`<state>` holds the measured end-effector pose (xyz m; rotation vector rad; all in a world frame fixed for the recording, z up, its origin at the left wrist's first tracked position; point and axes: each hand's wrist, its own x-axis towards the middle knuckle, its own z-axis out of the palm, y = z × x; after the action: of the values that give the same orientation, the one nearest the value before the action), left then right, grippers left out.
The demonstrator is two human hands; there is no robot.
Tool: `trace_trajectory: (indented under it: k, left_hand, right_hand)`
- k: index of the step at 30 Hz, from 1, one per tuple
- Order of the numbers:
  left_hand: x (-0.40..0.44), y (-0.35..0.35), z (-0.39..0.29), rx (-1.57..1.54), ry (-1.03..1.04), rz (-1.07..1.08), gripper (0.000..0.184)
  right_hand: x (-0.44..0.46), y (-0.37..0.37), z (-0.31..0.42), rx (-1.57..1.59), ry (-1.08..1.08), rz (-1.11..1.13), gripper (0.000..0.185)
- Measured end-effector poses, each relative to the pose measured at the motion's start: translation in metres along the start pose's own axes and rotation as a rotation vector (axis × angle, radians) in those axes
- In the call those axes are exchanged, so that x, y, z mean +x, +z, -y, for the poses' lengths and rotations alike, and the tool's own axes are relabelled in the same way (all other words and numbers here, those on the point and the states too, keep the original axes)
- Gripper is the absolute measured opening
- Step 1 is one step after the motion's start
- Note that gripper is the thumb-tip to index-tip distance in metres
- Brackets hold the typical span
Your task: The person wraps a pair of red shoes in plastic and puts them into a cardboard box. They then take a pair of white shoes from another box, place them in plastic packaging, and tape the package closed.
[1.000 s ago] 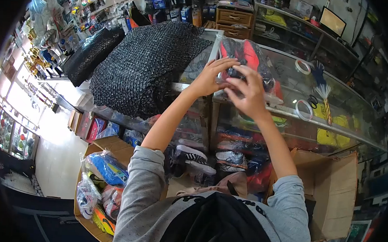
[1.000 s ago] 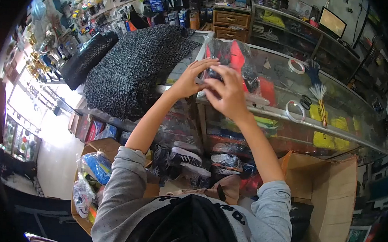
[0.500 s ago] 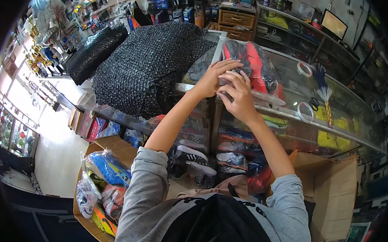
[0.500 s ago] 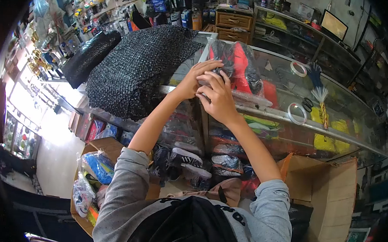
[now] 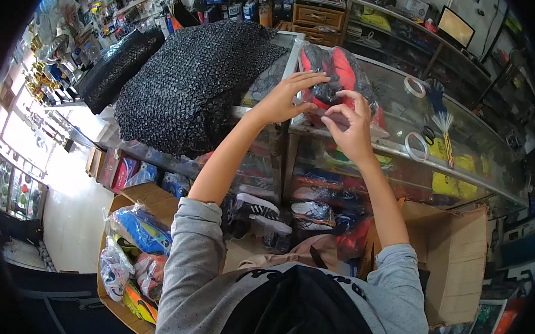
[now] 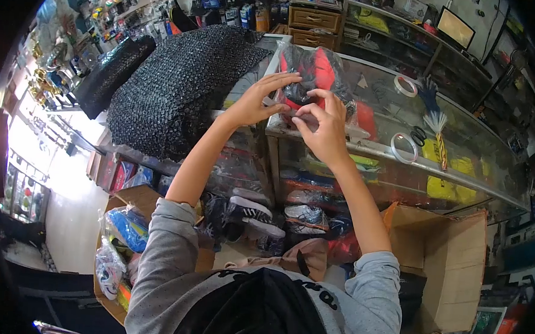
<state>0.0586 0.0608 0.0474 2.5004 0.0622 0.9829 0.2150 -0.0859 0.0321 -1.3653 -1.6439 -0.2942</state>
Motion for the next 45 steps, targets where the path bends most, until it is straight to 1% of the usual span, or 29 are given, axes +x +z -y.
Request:
trace_trajectory:
  k: [3, 19, 21, 22, 24, 25, 27, 28, 30, 35, 37, 39, 45]
  left_hand:
    - [0.000, 0.000, 0.000, 0.002, 0.000, -0.001, 0.069]
    - [-0.001, 0.002, -0.003, -0.007, -0.010, -0.038, 0.066]
    - [-0.002, 0.002, -0.003, -0.002, -0.004, -0.039, 0.065]
    - [-0.002, 0.002, -0.004, -0.003, -0.018, -0.038, 0.065]
    - [-0.002, 0.002, -0.003, -0.004, -0.032, -0.040, 0.065]
    - [-0.003, 0.003, -0.002, -0.007, -0.025, -0.048, 0.065]
    - [-0.003, 0.004, 0.000, -0.011, -0.015, -0.052, 0.065]
    - [-0.003, 0.004, 0.000, -0.005, -0.015, -0.042, 0.065]
    - [-0.001, 0.003, 0.000, 0.003, -0.014, -0.034, 0.065]
    - [-0.001, 0.005, -0.001, 0.001, -0.040, -0.025, 0.065]
    - [-0.002, 0.005, 0.000, -0.008, -0.040, -0.027, 0.066]
    - [-0.001, 0.005, 0.000, -0.018, -0.035, -0.031, 0.066]
    - [0.000, 0.006, -0.001, 0.001, -0.027, -0.029, 0.066]
  right_hand:
    - [0.003, 0.005, 0.001, -0.069, -0.016, -0.003, 0.015]
    - [0.010, 0.012, -0.007, -0.153, -0.030, -0.046, 0.017]
    - [0.010, 0.012, -0.007, -0.232, -0.106, -0.078, 0.026]
    - [0.012, 0.011, -0.005, -0.230, -0.107, -0.080, 0.026]
    - [0.017, 0.006, -0.003, -0.147, 0.014, -0.195, 0.043]
    - [0.018, 0.006, -0.007, -0.146, 0.013, -0.194, 0.043]
    - [0.022, 0.005, -0.021, -0.234, -0.136, 0.010, 0.059]
    - [0.022, 0.005, -0.025, -0.235, -0.136, 0.007, 0.059]
    - [0.023, 0.005, -0.033, -0.247, -0.102, 0.104, 0.060]
    - [0.022, 0.010, -0.045, -0.197, -0.110, 0.070, 0.054]
    - [0.022, 0.009, -0.042, -0.188, -0.102, 0.061, 0.052]
    - [0.022, 0.005, -0.040, -0.188, -0.144, 0.056, 0.048]
    - [0.023, 0.006, -0.043, -0.147, -0.131, 0.059, 0.043]
